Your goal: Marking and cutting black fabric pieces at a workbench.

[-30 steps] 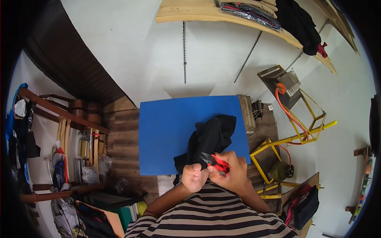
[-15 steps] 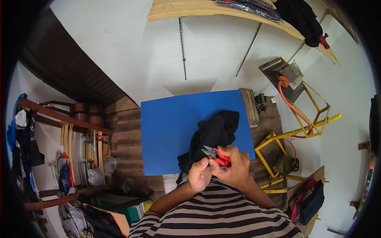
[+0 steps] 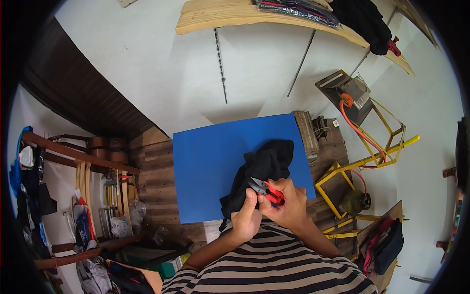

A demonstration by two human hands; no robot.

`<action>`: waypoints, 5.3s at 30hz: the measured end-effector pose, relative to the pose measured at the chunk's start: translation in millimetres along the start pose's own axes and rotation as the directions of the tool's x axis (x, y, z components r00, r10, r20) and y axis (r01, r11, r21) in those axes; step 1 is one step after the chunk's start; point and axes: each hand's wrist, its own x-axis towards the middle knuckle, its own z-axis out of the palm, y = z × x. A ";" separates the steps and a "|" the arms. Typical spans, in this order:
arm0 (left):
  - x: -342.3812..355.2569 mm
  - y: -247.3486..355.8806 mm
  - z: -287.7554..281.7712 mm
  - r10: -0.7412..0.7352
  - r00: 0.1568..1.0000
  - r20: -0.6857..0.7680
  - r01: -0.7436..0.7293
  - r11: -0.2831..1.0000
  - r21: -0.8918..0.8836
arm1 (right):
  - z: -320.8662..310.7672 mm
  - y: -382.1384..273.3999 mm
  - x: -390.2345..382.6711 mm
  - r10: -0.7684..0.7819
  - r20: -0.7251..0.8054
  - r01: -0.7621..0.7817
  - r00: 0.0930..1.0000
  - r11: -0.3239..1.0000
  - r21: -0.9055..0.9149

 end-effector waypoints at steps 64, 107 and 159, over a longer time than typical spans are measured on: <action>-1.6 -5.7 15.4 0.094 0.971 -0.221 -0.066 0.989 0.131 | -15.3 5.0 -6.6 0.191 0.044 -0.188 0.981 0.980 -0.069; 1.5 7.1 -13.2 0.254 0.963 0.095 -0.256 0.735 0.628 | -11.1 1.5 3.9 0.173 0.080 -0.165 0.982 0.981 -0.106; 22.8 49.1 -28.8 -0.074 0.991 -0.111 0.069 0.997 -0.045 | -29.8 8.3 17.9 0.316 0.489 -0.557 0.813 0.667 0.495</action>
